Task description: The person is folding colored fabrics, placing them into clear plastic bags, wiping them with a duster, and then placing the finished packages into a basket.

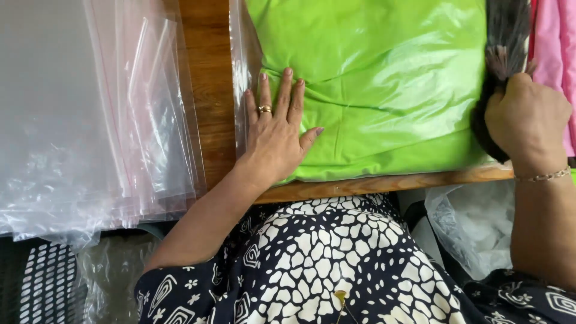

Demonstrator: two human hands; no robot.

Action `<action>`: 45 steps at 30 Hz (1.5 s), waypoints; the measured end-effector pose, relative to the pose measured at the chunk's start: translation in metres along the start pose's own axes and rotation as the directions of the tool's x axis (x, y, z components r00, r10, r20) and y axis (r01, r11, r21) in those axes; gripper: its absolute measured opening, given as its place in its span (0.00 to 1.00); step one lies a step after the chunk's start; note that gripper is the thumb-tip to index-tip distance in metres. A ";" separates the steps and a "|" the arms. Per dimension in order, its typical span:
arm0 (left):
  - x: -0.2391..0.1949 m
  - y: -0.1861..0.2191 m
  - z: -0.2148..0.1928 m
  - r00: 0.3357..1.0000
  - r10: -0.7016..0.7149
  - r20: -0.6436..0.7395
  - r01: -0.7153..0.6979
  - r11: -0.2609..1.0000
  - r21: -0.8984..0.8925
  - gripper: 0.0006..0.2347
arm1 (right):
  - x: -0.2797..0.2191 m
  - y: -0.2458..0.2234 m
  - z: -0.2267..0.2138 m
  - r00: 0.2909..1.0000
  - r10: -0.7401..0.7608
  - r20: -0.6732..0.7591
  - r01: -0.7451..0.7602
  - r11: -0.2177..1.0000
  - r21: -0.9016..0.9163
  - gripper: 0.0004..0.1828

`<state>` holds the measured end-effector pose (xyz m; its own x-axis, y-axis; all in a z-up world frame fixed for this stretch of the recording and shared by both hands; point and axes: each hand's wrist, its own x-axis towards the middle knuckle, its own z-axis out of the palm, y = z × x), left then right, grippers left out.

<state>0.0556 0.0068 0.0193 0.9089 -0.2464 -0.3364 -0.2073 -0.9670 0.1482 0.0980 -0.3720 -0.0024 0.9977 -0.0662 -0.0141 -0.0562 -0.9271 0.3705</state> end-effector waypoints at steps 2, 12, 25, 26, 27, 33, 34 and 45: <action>-0.002 0.001 0.001 0.999 0.034 0.005 -0.034 0.999 0.015 0.31 | -0.010 0.001 0.000 0.983 0.017 -0.184 -0.004 0.998 0.070 0.18; -0.025 -0.010 0.005 0.985 0.091 -0.144 -0.094 0.995 -0.016 0.25 | -0.078 -0.115 -0.067 0.862 -0.482 -0.158 0.507 0.832 0.226 0.09; -0.025 -0.021 -0.001 0.970 0.078 -0.232 -0.091 0.995 -0.046 0.26 | -0.064 -0.094 -0.105 0.967 -0.229 -0.107 0.244 0.956 0.161 0.18; -0.021 -0.016 0.000 0.950 0.083 -0.302 -0.084 0.996 0.007 0.29 | -0.076 -0.112 -0.121 0.941 -0.327 -0.093 0.340 0.910 0.238 0.20; -0.020 -0.011 0.001 0.950 0.084 -0.301 -0.086 0.996 0.008 0.29 | -0.078 -0.120 -0.115 0.941 -0.325 -0.092 0.338 0.910 0.239 0.20; -0.011 -0.009 0.018 0.985 0.020 -0.170 -0.014 0.999 0.038 0.35 | -0.039 -0.115 -0.081 0.827 -0.554 -0.094 0.562 0.814 0.147 0.12; -0.013 -0.007 0.013 0.993 0.009 -0.118 -0.006 1.000 0.028 0.35 | -0.025 -0.098 -0.063 0.870 -0.459 -0.182 0.464 0.886 -0.015 0.11; -0.008 -0.005 0.036 0.974 0.044 -0.222 -0.035 0.998 0.042 0.35 | -0.079 -0.137 -0.101 0.781 -0.543 -0.307 0.426 0.824 -0.373 0.27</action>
<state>0.0363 0.0108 -0.0124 0.9565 -0.2680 -0.1152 -0.2543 -0.9595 0.1208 0.0305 -0.2028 0.0423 0.8218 0.5651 0.0731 0.3929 -0.6548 0.6456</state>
